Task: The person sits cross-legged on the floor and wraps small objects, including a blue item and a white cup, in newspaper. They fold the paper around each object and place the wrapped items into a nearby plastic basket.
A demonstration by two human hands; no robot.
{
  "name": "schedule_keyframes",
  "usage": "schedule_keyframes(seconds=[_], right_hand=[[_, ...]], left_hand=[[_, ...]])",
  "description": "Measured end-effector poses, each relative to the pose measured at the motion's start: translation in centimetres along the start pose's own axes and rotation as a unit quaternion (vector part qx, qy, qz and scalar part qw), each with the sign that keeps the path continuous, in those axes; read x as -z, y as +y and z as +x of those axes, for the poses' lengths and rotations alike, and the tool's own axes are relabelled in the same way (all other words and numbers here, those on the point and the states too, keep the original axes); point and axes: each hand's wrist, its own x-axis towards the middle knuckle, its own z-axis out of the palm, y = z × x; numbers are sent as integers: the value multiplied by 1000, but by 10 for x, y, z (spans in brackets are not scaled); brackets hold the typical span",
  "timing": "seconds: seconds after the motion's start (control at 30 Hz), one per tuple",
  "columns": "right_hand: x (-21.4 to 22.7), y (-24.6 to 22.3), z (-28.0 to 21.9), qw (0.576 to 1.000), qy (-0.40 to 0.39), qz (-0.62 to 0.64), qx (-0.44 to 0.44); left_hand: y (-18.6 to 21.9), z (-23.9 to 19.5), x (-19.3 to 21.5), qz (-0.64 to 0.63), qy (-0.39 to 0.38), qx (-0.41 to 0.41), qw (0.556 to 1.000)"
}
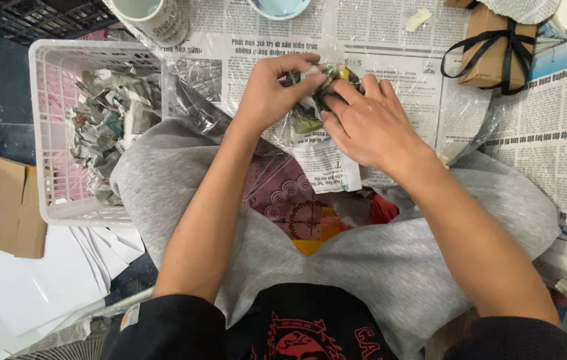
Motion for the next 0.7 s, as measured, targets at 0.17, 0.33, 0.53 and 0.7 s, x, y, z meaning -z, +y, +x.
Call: schedule_keyframes(seconds=[0.17,0.33,0.53,0.7], right_hand=[[-1,1,2,999,21,47,-3],[16,23,0,927,14,351,-129],[16,30,3,915,71,343,-198],[5,19,12,939,5,262,-225]], left_hand=[[1,1,-5,75,32,-73,994],[0,7,-16,218,25,-31,975],[9,2,-28,289,18,45,956],[20,-27,-40,256,60,-105,959]])
